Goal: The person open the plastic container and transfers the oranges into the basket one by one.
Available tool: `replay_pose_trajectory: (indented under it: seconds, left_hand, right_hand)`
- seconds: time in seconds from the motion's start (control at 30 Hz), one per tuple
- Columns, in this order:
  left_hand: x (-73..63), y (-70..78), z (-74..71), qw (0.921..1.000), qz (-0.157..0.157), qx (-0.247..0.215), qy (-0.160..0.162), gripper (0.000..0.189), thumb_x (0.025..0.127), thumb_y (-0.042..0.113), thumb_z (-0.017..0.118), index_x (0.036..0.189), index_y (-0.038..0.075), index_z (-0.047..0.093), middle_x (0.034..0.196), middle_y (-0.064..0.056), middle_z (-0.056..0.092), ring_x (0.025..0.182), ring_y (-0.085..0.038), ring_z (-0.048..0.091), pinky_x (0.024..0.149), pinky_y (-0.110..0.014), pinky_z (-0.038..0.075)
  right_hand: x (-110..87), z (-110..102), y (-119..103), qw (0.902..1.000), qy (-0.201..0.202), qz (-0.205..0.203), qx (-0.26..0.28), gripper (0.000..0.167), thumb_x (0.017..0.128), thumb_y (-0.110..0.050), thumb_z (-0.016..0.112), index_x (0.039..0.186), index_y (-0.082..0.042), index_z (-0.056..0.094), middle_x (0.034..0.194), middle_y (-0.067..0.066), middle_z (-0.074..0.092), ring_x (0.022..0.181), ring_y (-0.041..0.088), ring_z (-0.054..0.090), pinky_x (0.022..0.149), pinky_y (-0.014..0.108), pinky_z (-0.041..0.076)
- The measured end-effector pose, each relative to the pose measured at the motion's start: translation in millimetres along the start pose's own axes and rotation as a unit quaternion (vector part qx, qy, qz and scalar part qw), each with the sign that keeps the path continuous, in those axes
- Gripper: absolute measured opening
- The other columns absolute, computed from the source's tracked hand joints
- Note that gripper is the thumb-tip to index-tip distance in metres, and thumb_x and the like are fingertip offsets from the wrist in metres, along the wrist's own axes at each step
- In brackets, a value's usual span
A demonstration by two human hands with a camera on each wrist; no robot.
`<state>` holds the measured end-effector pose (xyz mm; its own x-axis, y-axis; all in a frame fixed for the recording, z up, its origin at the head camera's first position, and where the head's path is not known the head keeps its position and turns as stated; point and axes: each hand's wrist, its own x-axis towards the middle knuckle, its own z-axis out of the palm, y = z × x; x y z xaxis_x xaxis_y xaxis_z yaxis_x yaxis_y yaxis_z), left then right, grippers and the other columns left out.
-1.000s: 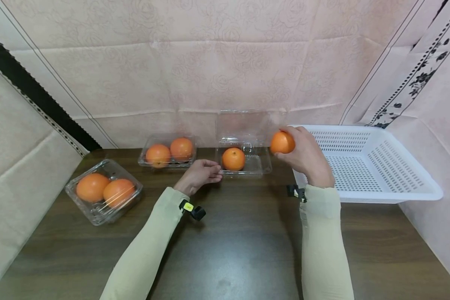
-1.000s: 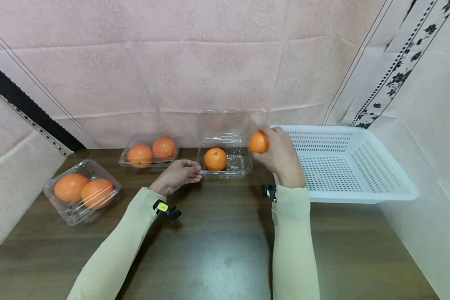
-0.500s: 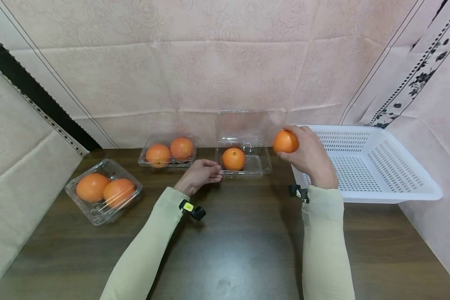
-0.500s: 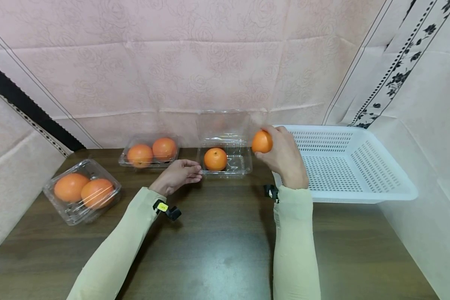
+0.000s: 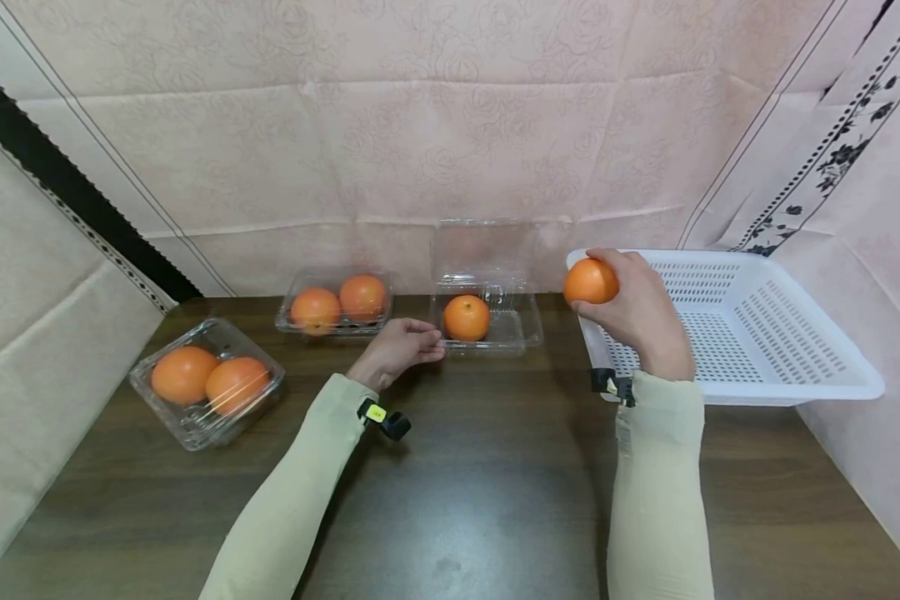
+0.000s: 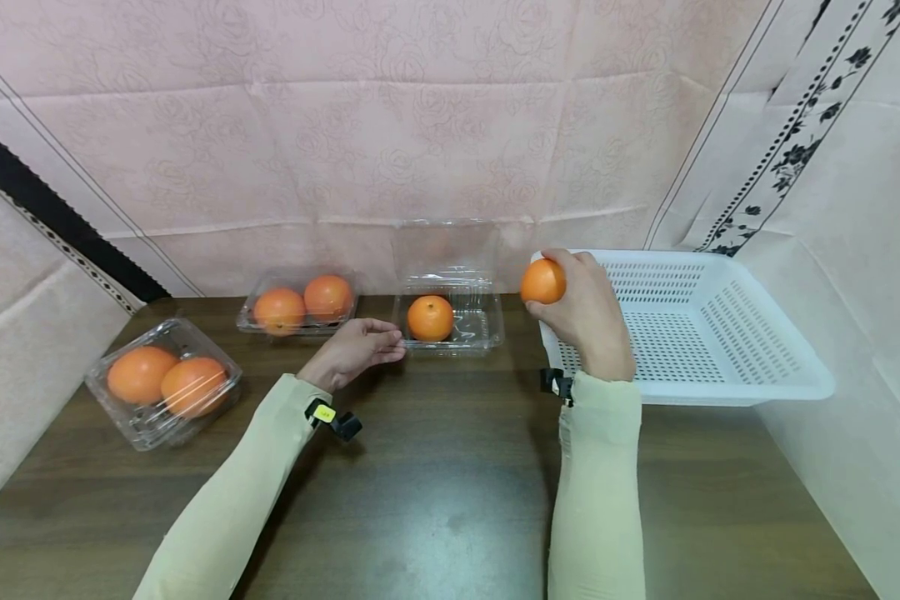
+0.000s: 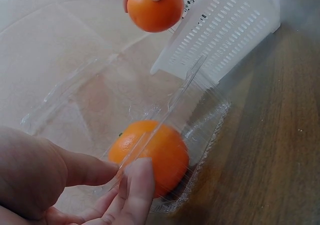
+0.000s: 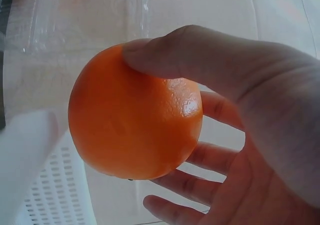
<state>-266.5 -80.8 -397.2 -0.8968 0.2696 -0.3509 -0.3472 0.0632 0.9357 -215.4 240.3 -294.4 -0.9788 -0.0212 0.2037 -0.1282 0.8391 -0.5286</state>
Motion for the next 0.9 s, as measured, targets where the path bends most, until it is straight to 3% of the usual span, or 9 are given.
replay_pose_trajectory:
  seconds: [0.2,0.53,0.9]
  left_hand:
    - [-1.7,1.1,-0.9,1.0000,-0.005,-0.008,0.001,0.039,0.104,0.007,0.059,0.140,-0.004,0.051,0.133,-0.024,0.062,0.104,-0.020,0.071,0.109,-0.041,0.055]
    - [-1.6,1.7,-1.8,0.9997,-0.007,-0.019,0.016,0.032,0.101,0.006,0.062,0.130,-0.007,0.062,0.129,-0.026,0.067,0.102,-0.020,0.074,0.108,-0.041,0.055]
    - [1.5,-0.9,-5.4,0.9998,-0.001,-0.011,0.016,0.033,0.100,0.007,0.064,0.130,-0.007,0.064,0.124,-0.023,0.071,0.099,-0.019,0.076,0.105,-0.040,0.057]
  right_hand:
    - [-2.1,-4.5,4.9,0.9999,-0.004,0.014,-0.002,0.071,0.088,-0.022,0.078,0.151,-0.013,0.046,0.151,0.021,0.046,0.127,0.043,0.043,0.100,0.066,0.047]
    - [-3.0,-8.2,9.5,0.9995,-0.020,0.020,-0.015,0.070,0.088,-0.024,0.076,0.150,-0.011,0.046,0.150,0.021,0.046,0.127,0.044,0.042,0.100,0.067,0.047]
    - [-6.5,-12.2,13.2,0.9984,-0.033,0.043,-0.016,0.074,0.089,-0.025,0.075,0.153,-0.010,0.042,0.146,0.023,0.047,0.123,0.044,0.042,0.098,0.065,0.047]
